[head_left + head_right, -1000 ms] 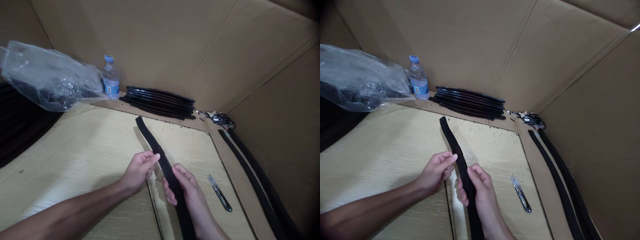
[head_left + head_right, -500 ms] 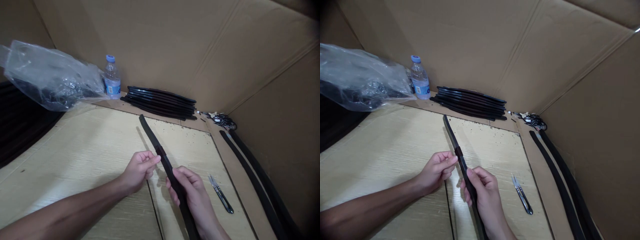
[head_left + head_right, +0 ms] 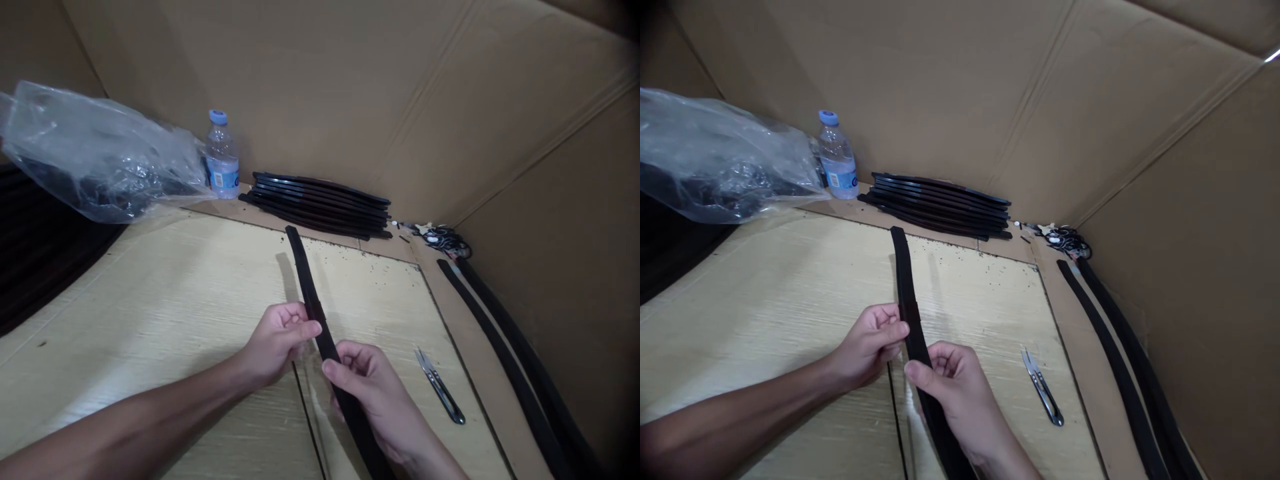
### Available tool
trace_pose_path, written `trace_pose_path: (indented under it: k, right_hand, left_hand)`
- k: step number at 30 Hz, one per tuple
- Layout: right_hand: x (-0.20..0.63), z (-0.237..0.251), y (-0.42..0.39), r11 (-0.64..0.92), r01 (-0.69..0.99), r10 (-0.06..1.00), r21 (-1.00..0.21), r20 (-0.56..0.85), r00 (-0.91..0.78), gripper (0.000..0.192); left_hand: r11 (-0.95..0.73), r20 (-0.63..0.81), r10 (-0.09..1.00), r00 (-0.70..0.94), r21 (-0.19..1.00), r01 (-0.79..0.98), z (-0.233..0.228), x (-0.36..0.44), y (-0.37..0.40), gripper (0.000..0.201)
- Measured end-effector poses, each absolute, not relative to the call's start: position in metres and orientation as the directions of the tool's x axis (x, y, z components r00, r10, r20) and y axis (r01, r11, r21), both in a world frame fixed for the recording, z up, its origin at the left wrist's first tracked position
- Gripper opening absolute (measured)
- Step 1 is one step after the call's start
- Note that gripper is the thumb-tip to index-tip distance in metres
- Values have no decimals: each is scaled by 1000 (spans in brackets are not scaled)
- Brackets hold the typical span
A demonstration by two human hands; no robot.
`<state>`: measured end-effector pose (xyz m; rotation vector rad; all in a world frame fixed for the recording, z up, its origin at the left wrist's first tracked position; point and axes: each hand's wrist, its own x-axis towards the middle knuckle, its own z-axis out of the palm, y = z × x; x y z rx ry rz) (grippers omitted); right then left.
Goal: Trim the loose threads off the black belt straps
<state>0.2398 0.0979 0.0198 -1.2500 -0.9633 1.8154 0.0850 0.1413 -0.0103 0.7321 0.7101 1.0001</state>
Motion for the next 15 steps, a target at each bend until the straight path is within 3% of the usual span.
trace_pose_path:
  k: [10,15]
  right_hand:
    - [237,23,97,-482,-183,834,-857,-385,-396,34]
    - [232,23,97,-491,-248,863,-835,-427,-268,37]
  left_hand:
    - [421,-224,878,422,782,-460,-9,84,138,36]
    - [393,-232,902,364,789,-472,-7,85,139,34]
